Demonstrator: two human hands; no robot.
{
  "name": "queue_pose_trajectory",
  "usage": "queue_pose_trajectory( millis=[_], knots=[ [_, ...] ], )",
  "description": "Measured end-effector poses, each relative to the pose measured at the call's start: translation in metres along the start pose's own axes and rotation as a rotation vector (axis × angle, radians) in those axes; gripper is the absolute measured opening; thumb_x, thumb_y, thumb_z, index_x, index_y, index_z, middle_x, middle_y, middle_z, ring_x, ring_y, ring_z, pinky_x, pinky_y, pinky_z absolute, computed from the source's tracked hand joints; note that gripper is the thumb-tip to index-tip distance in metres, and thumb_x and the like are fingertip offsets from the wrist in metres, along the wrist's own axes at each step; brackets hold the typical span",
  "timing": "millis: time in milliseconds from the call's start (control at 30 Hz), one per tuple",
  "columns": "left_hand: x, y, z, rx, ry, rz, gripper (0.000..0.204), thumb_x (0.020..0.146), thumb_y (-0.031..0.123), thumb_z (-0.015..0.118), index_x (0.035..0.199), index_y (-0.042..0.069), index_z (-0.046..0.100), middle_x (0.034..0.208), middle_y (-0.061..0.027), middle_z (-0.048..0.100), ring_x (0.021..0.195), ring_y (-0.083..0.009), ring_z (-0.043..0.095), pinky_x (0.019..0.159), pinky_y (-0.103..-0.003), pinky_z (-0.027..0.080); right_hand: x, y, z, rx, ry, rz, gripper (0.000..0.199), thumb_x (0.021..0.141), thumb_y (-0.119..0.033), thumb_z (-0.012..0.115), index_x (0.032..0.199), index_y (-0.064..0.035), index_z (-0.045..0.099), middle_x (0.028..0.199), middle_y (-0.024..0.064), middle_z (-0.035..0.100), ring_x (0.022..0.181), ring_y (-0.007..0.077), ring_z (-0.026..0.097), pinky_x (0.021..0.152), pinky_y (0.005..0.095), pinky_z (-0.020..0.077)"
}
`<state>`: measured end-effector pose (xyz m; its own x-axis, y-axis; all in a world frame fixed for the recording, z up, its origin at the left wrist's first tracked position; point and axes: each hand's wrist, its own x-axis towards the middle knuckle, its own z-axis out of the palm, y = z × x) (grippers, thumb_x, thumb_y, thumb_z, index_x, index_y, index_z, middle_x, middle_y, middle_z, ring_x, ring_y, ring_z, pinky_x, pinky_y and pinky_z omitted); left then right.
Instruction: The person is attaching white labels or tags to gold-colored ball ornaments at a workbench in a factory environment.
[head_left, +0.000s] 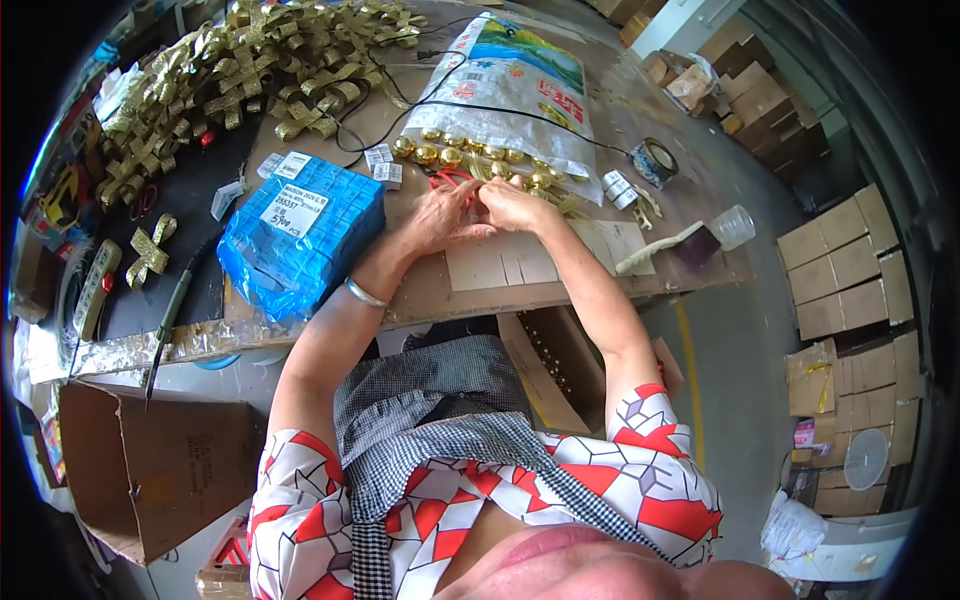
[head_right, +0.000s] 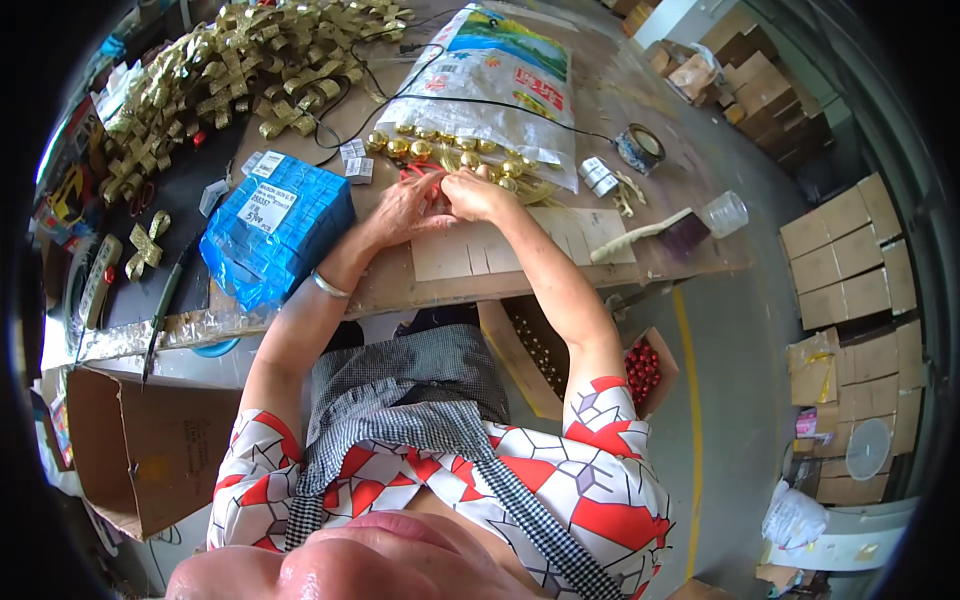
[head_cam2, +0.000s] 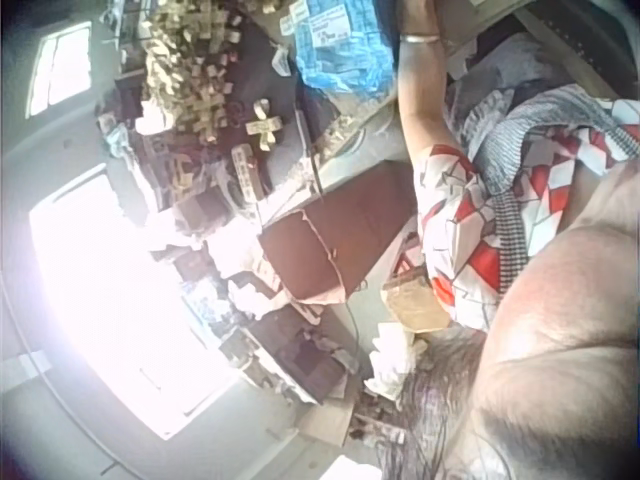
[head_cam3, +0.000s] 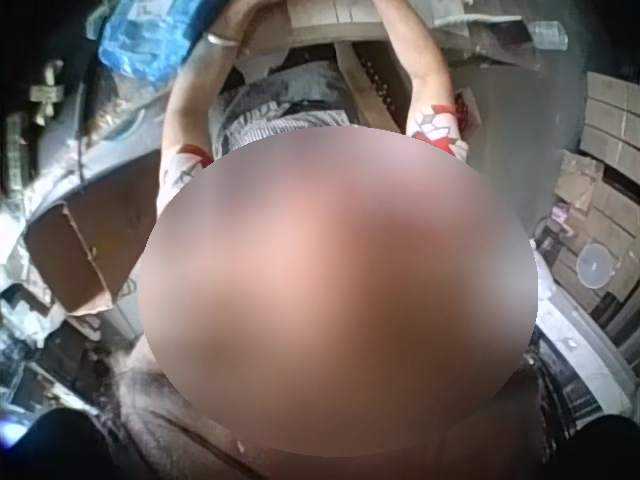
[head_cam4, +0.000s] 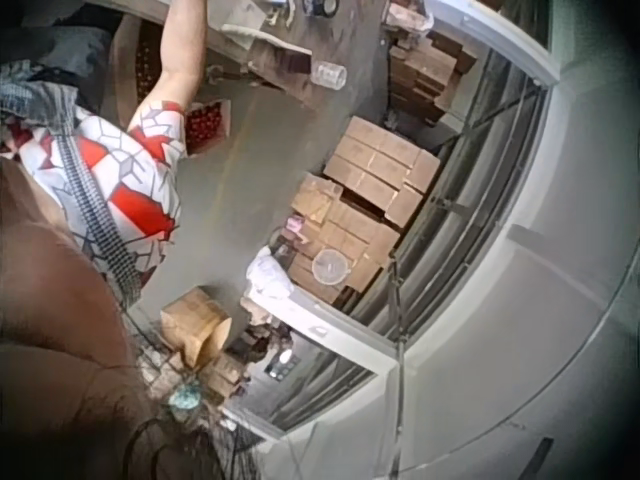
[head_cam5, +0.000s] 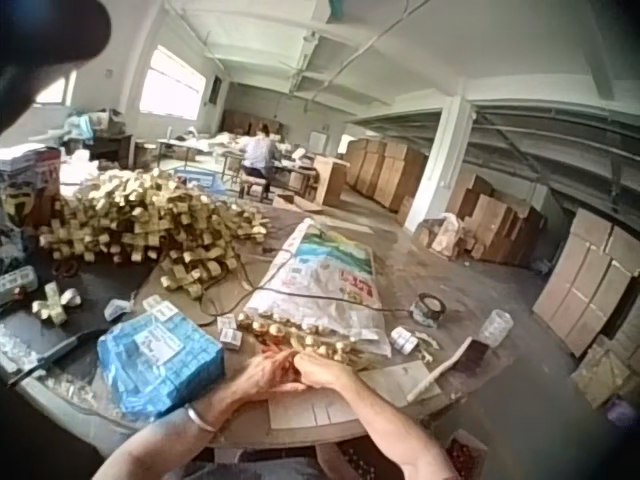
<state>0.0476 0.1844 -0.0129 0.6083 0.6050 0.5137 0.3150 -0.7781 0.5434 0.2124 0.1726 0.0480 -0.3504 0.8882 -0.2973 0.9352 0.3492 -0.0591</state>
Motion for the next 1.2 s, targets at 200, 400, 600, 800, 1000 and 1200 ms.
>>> queue_pose_trajectory(
  millis=[200,400,600,800,1000,1200],
  knots=[
    [-0.005,0.005,0.011,0.135,0.019,0.052,0.085,0.068,0.041,0.075,0.135,0.006,0.036,0.094,-0.0143,0.062,0.099,-0.0336,0.056,0.089,-0.043,0.042,-0.008,0.009,0.012,0.084,0.156,-0.039,0.017,0.068,-0.014,0.067,0.076,0.0003,0.061,0.080,0.0187,0.064,0.079,0.0338,0.062,0.066,0.0426,0.0455],
    [-0.029,0.001,0.006,0.113,-0.059,0.087,0.086,0.068,0.027,0.076,0.138,0.006,0.031,0.121,-0.0157,0.054,0.116,-0.0328,0.048,0.100,-0.041,0.036,-0.020,0.011,0.030,0.379,0.364,-0.155,0.019,0.070,-0.010,0.072,0.083,-0.0014,0.061,0.077,0.0116,0.067,0.073,0.0207,0.065,0.066,0.0322,0.0515],
    [-0.049,0.020,-0.024,0.067,0.182,0.049,0.067,0.068,0.015,0.075,0.128,0.009,0.046,0.110,-0.0176,0.050,0.099,-0.0337,0.054,0.083,-0.040,0.046,-0.034,0.014,0.023,1.035,0.332,-0.208,0.015,0.088,-0.014,0.062,0.098,-0.0034,0.065,0.079,-0.0019,0.062,0.064,0.0044,0.056,0.057,0.0196,0.0456],
    [-0.057,0.015,-0.022,-0.014,0.176,-0.132,0.044,0.072,0.014,0.070,0.115,0.010,0.058,0.096,-0.0140,0.061,0.078,-0.0259,0.063,0.073,-0.034,0.051,-0.030,0.001,0.037,1.045,0.332,-0.254,0.018,0.091,-0.017,0.058,0.102,-0.0046,0.066,0.080,-0.0027,0.062,0.065,0.0048,0.056,0.061,0.0203,0.0454],
    [-0.053,0.025,-0.025,-0.517,-0.002,-0.412,0.032,0.083,0.014,0.064,0.112,0.001,0.060,0.086,-0.0072,0.066,0.078,-0.0105,0.060,0.076,-0.026,0.049,-0.046,-0.015,0.029,1.073,0.367,-0.225,0.019,0.092,-0.017,0.057,0.104,-0.0056,0.066,0.076,-0.0038,0.060,0.059,0.0029,0.052,0.055,0.0186,0.0439],
    [-0.043,0.014,-0.033,-0.243,-0.117,-0.417,0.024,0.086,0.018,0.061,0.099,-0.002,0.066,0.092,-0.0070,0.065,0.081,-0.0116,0.058,0.075,-0.026,0.047,-0.055,-0.015,0.019,0.930,0.364,-0.210,0.019,0.088,-0.018,0.063,0.099,-0.0022,0.064,0.069,-0.0036,0.056,0.054,0.0016,0.048,0.049,0.0171,0.0409]
  ],
)
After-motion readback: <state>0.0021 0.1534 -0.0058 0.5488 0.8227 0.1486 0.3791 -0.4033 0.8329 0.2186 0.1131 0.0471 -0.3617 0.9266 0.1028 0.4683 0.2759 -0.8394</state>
